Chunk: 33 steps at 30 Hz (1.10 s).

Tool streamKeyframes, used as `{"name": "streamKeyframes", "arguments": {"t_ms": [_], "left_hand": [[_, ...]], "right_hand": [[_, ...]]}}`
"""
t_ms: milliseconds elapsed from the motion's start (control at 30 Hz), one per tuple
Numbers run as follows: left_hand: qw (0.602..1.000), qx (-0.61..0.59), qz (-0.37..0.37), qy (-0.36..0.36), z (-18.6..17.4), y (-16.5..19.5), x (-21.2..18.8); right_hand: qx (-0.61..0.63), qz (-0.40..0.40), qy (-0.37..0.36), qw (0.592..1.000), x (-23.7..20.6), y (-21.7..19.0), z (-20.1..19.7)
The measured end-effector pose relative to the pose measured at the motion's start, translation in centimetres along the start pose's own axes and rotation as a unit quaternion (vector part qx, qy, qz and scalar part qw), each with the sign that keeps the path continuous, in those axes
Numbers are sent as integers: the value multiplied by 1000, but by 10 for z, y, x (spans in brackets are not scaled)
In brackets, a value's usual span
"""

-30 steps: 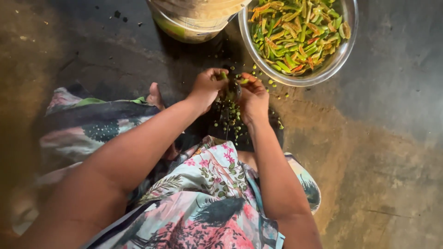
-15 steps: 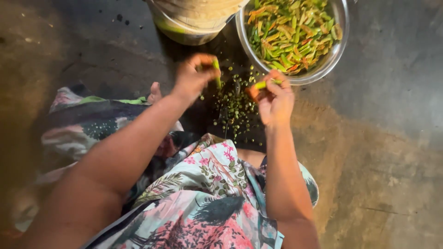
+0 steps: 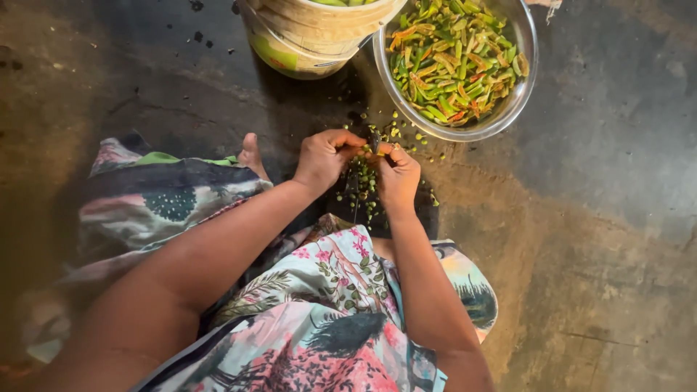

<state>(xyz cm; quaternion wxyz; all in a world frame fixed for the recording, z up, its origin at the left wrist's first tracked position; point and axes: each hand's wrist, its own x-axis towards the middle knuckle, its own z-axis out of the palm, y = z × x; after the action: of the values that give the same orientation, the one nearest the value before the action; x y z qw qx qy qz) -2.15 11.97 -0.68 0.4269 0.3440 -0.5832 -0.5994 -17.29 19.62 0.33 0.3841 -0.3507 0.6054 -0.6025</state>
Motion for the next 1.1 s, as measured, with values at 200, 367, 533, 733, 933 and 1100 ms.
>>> {"name": "streamKeyframes", "arguments": {"t_ms": [200,367,533,733,933,1100], "left_hand": [[998,44,47,14,-1,3,3],[995,89,44,11,0,-1,11],[995,26,-93,21,6,-14,20],[973,-3,-228,31,11,-23,31],[985,-1,-171,33,16,-25,35],[981,135,-134,37,17,-27,38]], "right_hand": [[-7,-48,8,999,5,17,-1],[17,-38,18,999,19,44,-1],[67,30,32,997,27,61,-2],[-8,148,12,989,33,53,-1],[103,206,-45,972,43,36,-6],[67,177,-30,981,47,37,-5]]}}
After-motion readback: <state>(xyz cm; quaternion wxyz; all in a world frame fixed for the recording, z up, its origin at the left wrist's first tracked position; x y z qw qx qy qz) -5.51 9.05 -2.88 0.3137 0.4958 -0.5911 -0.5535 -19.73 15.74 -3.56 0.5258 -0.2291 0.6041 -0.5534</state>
